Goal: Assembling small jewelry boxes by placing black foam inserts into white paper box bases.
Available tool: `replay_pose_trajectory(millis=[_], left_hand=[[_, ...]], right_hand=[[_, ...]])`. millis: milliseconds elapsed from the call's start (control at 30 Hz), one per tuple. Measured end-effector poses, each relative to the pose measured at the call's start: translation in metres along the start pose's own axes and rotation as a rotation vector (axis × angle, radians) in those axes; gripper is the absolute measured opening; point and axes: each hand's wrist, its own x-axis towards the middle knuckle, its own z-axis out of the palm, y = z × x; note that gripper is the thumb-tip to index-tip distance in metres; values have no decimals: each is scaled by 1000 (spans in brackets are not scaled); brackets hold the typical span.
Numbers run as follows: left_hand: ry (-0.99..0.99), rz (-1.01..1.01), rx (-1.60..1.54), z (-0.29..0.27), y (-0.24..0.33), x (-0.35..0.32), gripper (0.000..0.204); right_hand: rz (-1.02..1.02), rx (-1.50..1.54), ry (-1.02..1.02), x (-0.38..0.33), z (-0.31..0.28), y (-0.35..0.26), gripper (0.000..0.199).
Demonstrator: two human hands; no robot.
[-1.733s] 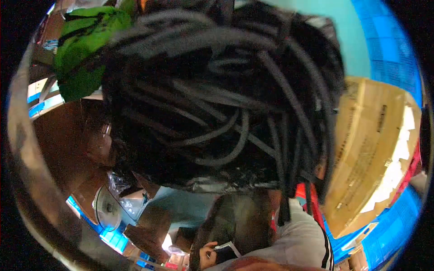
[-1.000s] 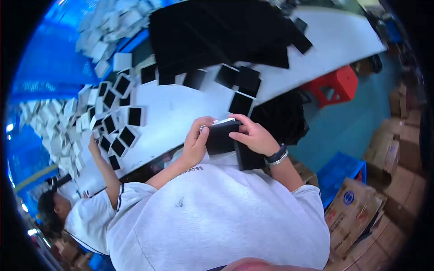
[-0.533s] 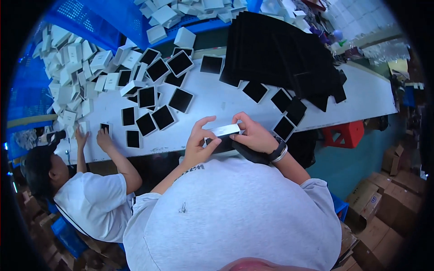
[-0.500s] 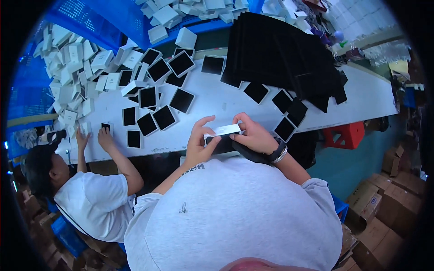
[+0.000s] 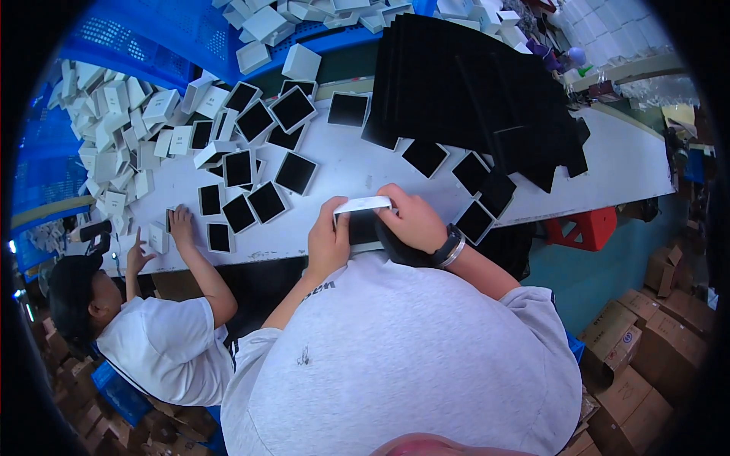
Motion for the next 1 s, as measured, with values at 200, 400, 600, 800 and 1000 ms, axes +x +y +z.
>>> replay_pose_trajectory(millis=[200,400,600,800,1000], left_hand=[[33,-29,-153,18,-83,33,19],[-245,-207,-146,-19,-125,60,63],[178,330,570,-57,-99,94,56],[549,346,71,-70,-47,306,68],[309,-88,69,-59,-53,390,50]], right_hand=[[-20,169,-350,38,58,78,41],[24,-133,-407,72,61,72,43],[161,237,105,73,2,71,37],[150,559,-380,-1,-27,72,47],[113,844,154,-22,-51,73,48]])
